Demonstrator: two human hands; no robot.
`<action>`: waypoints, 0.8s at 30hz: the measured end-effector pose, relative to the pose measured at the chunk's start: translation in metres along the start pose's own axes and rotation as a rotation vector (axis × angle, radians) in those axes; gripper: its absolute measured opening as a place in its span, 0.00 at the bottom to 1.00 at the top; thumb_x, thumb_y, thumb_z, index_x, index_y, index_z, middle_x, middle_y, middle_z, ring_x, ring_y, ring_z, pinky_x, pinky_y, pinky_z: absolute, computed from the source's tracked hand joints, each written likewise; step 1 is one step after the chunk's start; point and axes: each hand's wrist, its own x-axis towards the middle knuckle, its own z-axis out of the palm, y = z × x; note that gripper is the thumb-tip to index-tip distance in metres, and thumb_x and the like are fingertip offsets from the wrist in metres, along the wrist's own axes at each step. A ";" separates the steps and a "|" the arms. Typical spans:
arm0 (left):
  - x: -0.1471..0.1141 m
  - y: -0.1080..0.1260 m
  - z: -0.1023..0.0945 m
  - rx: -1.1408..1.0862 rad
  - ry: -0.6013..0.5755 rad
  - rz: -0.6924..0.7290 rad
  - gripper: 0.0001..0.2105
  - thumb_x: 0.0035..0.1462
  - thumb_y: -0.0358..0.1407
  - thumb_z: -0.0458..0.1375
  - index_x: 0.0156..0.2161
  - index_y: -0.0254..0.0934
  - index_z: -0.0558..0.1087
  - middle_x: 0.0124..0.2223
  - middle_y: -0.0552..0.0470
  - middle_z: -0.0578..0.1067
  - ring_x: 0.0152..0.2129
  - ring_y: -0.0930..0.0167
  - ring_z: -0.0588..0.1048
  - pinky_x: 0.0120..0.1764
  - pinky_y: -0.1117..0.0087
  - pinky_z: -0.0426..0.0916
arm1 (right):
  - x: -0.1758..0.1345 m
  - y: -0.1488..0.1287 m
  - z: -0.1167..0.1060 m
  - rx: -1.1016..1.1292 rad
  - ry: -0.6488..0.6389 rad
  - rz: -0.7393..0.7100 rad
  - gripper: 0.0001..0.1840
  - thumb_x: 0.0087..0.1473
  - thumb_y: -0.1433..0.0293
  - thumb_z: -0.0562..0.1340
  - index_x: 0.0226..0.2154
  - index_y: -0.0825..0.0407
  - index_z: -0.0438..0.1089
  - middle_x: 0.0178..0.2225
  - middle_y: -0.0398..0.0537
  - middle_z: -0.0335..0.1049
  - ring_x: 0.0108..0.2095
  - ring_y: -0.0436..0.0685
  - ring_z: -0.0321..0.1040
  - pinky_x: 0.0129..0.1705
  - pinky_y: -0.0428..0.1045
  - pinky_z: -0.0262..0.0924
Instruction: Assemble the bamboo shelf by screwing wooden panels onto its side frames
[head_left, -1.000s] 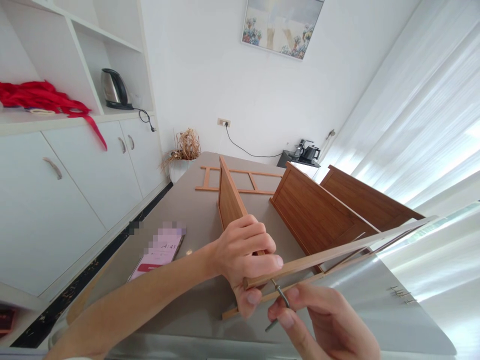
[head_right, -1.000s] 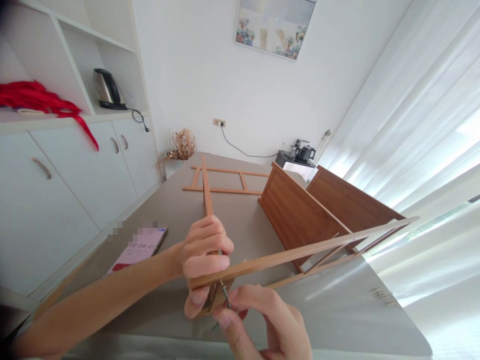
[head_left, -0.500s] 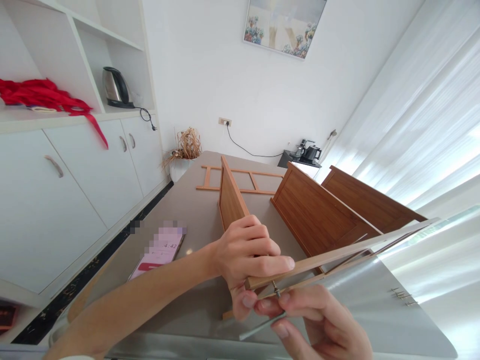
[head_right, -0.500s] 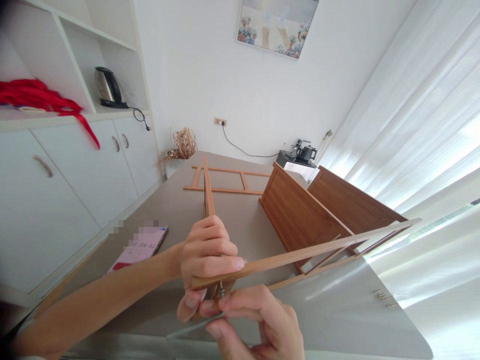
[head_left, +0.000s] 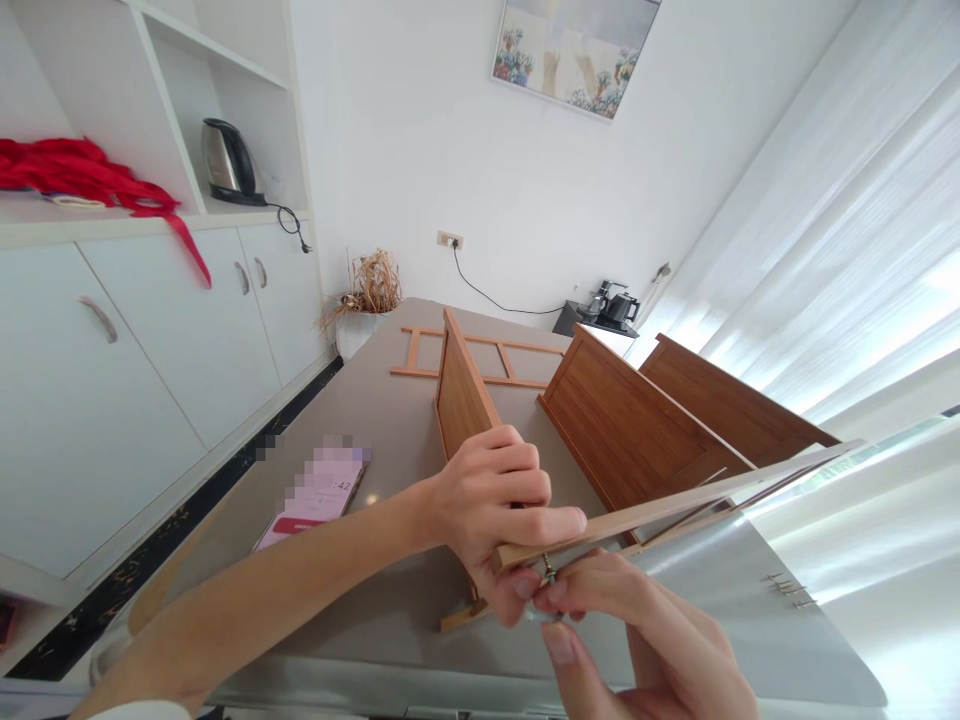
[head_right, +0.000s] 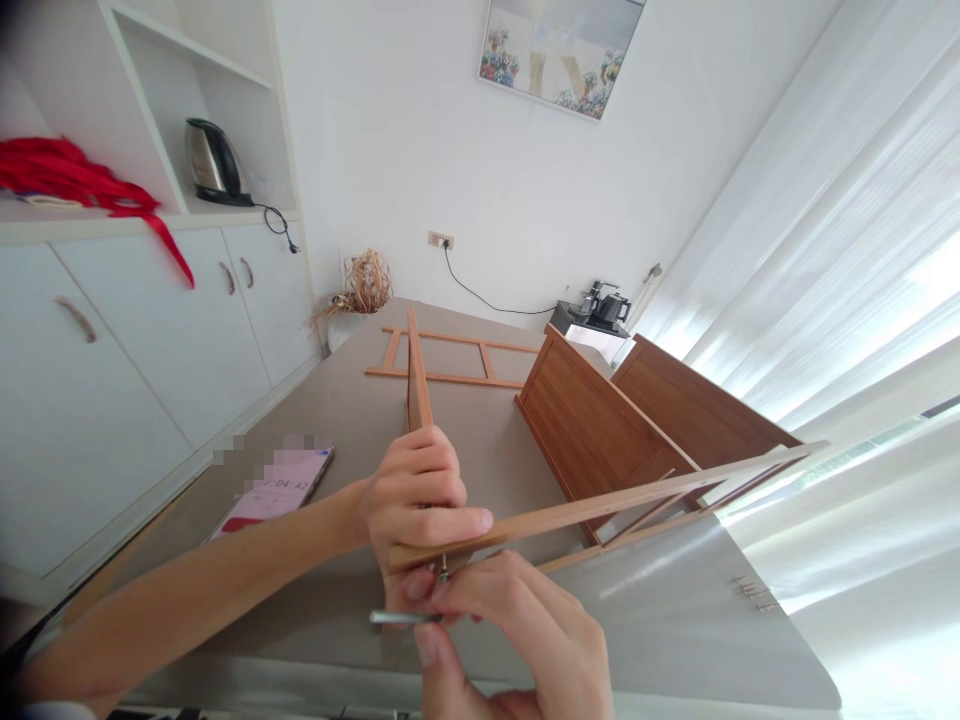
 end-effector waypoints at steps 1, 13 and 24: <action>0.000 0.000 0.000 0.001 0.007 -0.006 0.17 0.59 0.48 0.49 0.42 0.39 0.71 0.20 0.60 0.63 0.17 0.72 0.62 0.27 0.64 0.56 | -0.001 0.000 0.000 -0.021 -0.004 0.011 0.14 0.51 0.82 0.63 0.39 0.50 0.69 0.32 0.43 0.76 0.28 0.49 0.74 0.32 0.42 0.71; -0.001 0.003 0.003 0.011 0.052 -0.037 0.18 0.60 0.45 0.44 0.42 0.40 0.74 0.19 0.60 0.61 0.17 0.72 0.60 0.27 0.63 0.54 | -0.007 0.008 -0.007 -0.042 0.042 0.012 0.32 0.53 0.80 0.61 0.59 0.48 0.58 0.31 0.44 0.76 0.28 0.52 0.75 0.34 0.47 0.74; -0.002 0.004 0.006 0.008 0.065 -0.058 0.18 0.59 0.44 0.45 0.42 0.40 0.75 0.18 0.60 0.60 0.16 0.72 0.60 0.26 0.64 0.53 | 0.007 0.008 -0.029 -0.082 -0.086 -0.095 0.31 0.53 0.82 0.65 0.56 0.44 0.60 0.37 0.43 0.72 0.34 0.51 0.74 0.36 0.46 0.73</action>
